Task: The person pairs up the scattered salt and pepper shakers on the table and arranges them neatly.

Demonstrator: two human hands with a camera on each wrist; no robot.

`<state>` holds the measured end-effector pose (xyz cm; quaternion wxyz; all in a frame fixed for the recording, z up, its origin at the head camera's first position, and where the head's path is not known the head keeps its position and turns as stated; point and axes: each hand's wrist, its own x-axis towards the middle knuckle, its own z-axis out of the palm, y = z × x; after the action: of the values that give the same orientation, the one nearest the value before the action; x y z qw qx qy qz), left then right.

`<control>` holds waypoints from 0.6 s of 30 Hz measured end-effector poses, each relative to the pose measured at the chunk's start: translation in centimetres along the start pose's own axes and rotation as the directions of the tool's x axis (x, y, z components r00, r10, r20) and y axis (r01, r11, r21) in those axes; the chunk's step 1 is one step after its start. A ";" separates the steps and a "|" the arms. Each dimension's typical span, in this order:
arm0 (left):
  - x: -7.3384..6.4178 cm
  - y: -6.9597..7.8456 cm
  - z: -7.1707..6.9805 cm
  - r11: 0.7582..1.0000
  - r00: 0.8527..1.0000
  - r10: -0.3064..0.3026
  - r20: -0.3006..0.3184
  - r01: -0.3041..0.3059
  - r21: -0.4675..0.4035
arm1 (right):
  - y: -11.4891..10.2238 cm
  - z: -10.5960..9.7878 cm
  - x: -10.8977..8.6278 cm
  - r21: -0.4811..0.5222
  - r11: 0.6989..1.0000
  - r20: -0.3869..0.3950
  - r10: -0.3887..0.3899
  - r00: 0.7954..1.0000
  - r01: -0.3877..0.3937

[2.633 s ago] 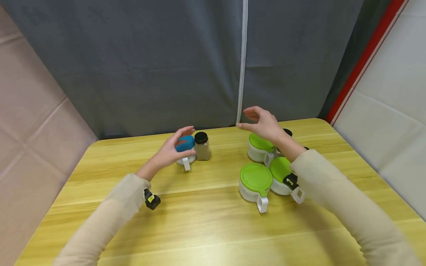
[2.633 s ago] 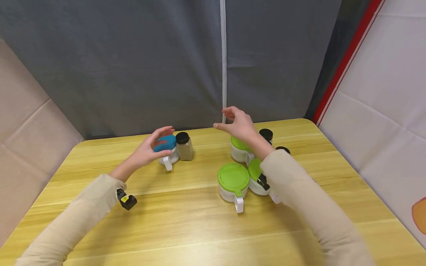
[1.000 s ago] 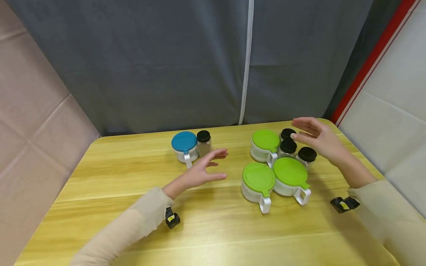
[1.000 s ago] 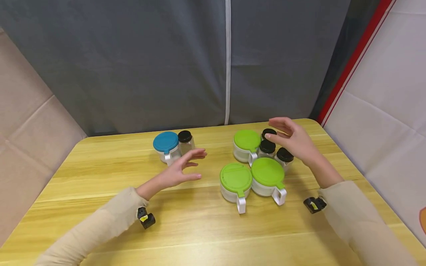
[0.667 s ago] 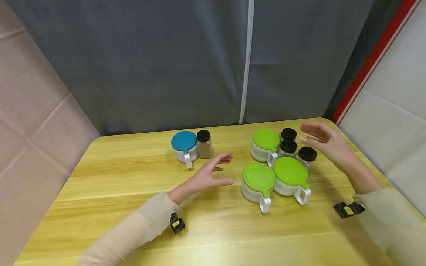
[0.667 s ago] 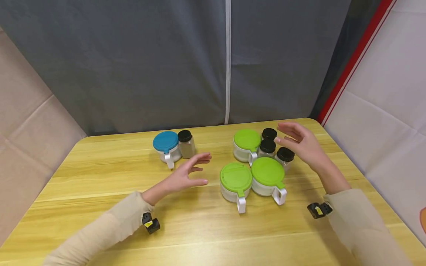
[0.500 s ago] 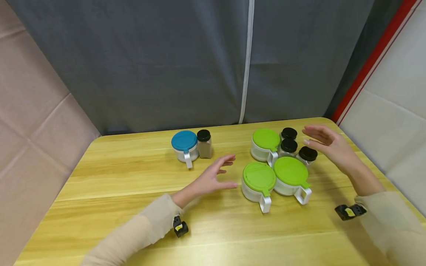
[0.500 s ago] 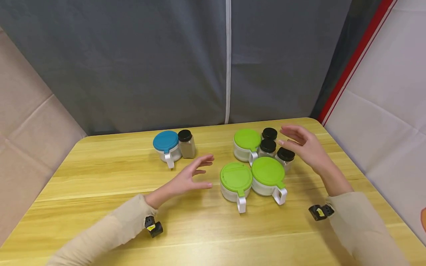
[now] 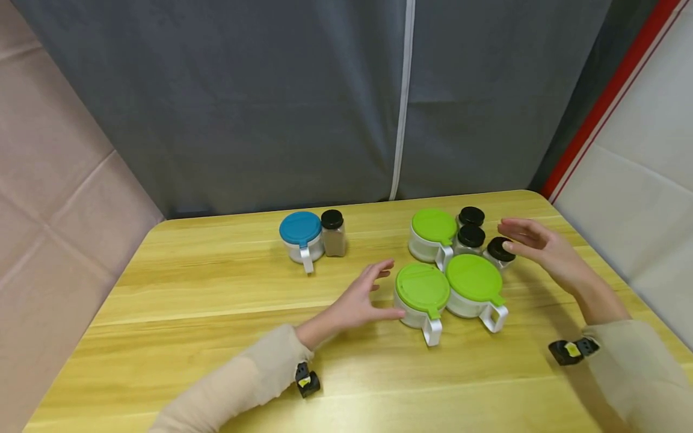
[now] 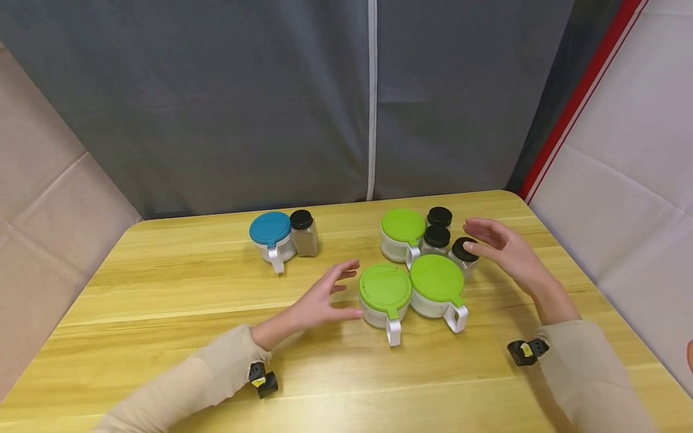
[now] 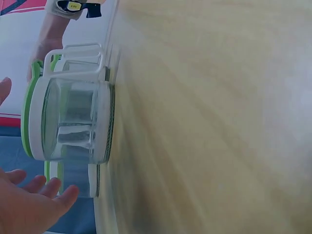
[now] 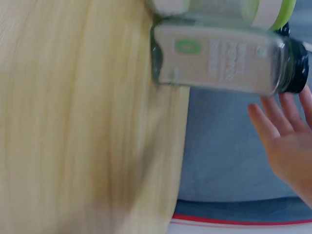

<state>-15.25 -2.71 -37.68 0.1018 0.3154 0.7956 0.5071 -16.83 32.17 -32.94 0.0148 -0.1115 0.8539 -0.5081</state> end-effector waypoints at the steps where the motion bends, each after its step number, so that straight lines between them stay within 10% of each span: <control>1: 0.0 0.0 0.2 1.000 1.000 -0.003 0.002 0.003 -0.008 | 0.3 -0.1 0.0 0.000 1.000 0.018 0.005 1.000 -0.005; 11: 0.1 -0.2 1.4 1.000 1.000 -0.025 0.006 0.025 0.016 | 3.5 -1.0 -0.6 0.179 0.984 0.227 -0.047 0.973 0.006; 18: 0.4 -0.1 2.1 0.999 0.999 -0.031 -0.019 0.032 0.013 | 4.2 -0.7 -0.7 0.223 0.972 0.237 0.017 0.971 -0.072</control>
<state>-14.54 -0.97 -38.64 0.1001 0.2988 0.8048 0.5030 -17.02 34.86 -36.27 0.1394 -0.1487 0.7841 -0.5863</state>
